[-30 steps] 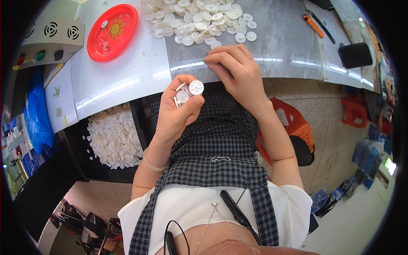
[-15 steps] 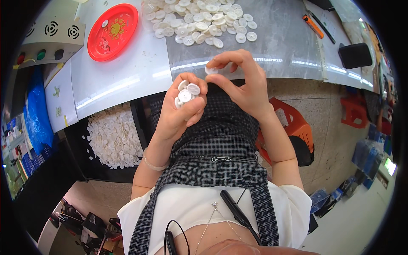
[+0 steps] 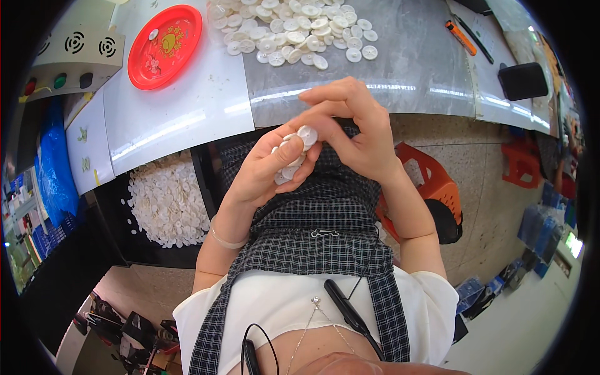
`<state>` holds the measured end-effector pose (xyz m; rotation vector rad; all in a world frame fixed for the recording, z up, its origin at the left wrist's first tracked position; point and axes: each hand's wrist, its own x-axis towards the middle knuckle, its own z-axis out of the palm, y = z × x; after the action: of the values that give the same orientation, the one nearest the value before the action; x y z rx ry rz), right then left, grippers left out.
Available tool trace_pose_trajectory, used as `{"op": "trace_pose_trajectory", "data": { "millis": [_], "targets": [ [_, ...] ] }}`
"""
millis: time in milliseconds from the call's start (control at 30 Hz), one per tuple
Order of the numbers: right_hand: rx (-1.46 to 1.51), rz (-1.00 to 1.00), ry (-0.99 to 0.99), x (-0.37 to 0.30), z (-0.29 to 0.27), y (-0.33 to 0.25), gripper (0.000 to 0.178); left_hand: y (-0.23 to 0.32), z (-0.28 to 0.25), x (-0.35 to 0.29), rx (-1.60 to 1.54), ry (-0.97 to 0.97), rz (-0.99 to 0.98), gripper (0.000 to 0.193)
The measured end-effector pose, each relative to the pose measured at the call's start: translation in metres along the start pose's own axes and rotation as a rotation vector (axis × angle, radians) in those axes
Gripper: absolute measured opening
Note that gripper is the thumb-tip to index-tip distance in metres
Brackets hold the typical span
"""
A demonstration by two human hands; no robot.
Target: Assembling small white plastic circular parts by hand at a workbench.
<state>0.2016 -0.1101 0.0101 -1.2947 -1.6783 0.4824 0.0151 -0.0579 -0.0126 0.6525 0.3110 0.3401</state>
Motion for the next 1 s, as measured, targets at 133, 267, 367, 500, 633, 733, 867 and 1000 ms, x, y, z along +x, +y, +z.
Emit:
{"op": "trace_pose_trajectory", "data": {
  "millis": [133, 267, 367, 500, 633, 733, 867, 1000],
  "targets": [
    [-0.151, 0.033, 0.193, 0.01, 0.0, 0.016, 0.021, -0.003, -0.003, 0.001, -0.126, -0.059, -0.023, 0.044],
    [-0.366, 0.033, 0.217, 0.011, 0.005, 0.026, 0.019, -0.003, -0.004, 0.0, -0.206, -0.067, -0.009, 0.044],
    [-0.381, -0.002, 0.167, 0.006, 0.009, 0.031, 0.018, -0.003, -0.005, 0.001, -0.204, -0.084, 0.001, 0.043],
    [-0.364, -0.024, 0.198, 0.005, 0.01, 0.031, 0.015, -0.002, -0.004, 0.0, -0.205, -0.064, -0.001, 0.042],
    [-0.046, 0.059, 0.251, 0.002, 0.006, 0.021, 0.015, 0.002, 0.002, -0.001, -0.066, 0.002, 0.035, 0.04],
    [0.176, 0.002, 0.209, -0.003, 0.002, 0.01, 0.019, -0.002, 0.007, 0.001, 0.019, 0.058, 0.086, 0.036],
    [0.145, -0.123, 0.118, -0.006, -0.001, 0.004, 0.023, -0.004, 0.008, 0.002, -0.061, 0.114, 0.122, 0.032],
    [0.138, -0.14, 0.094, -0.005, -0.005, 0.004, 0.024, -0.004, 0.007, 0.001, 0.039, 0.145, 0.152, 0.031]
  ]
}}
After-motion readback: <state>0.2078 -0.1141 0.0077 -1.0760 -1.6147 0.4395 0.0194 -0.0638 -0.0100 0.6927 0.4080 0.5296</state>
